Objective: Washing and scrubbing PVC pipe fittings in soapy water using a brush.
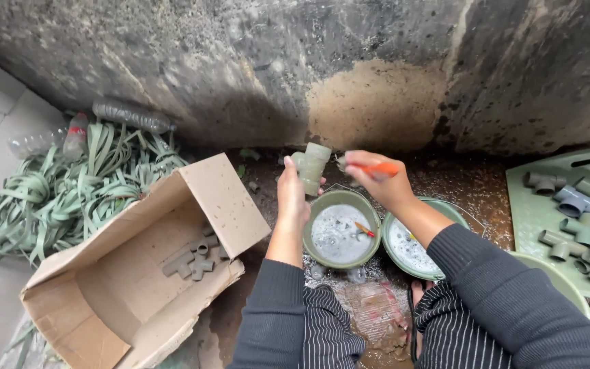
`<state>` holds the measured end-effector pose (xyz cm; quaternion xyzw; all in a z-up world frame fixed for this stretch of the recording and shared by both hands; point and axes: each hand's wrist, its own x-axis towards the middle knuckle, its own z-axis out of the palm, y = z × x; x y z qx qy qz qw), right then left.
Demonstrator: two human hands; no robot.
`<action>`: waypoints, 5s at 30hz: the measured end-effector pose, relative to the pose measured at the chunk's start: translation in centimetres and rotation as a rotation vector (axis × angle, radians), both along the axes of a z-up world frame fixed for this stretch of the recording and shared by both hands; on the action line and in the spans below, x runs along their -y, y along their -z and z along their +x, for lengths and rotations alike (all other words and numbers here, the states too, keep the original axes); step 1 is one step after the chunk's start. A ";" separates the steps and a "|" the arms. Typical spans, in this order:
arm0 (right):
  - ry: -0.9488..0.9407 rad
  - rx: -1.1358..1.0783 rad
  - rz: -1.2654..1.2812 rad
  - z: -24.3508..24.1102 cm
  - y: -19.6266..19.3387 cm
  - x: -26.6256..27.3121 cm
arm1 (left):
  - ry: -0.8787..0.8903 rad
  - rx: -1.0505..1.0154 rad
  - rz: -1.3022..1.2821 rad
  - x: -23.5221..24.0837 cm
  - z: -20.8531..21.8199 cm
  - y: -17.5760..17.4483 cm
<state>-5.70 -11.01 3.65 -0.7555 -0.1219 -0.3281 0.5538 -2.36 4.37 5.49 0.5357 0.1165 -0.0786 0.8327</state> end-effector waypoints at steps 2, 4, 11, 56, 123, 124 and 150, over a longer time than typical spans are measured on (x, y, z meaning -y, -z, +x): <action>0.014 0.048 0.036 0.2 -1.5 -0.8 | 0.079 -0.018 -0.009 0.4 -0.2 -0.4; 0.013 0.088 0.068 0.0 -2.7 -1.6 | 0.144 -0.042 -0.024 0.7 -0.7 -0.5; -0.080 0.320 -0.006 -1.5 -4.4 -1.1 | 0.331 -0.232 -0.212 1.4 -0.3 0.1; 0.197 0.093 0.149 -0.3 -2.4 -3.4 | 0.056 -0.013 -0.226 2.4 0.4 3.3; -0.037 -0.700 -0.234 -5.8 -5.6 -0.7 | -0.027 -0.100 -0.565 1.8 0.4 1.5; -0.031 -0.692 -0.228 -5.8 -5.1 -0.4 | -0.018 -0.093 -0.561 2.0 0.4 1.5; 0.033 -0.455 -0.501 -4.4 -3.8 -0.9 | -0.041 -0.224 -0.511 0.6 1.5 2.7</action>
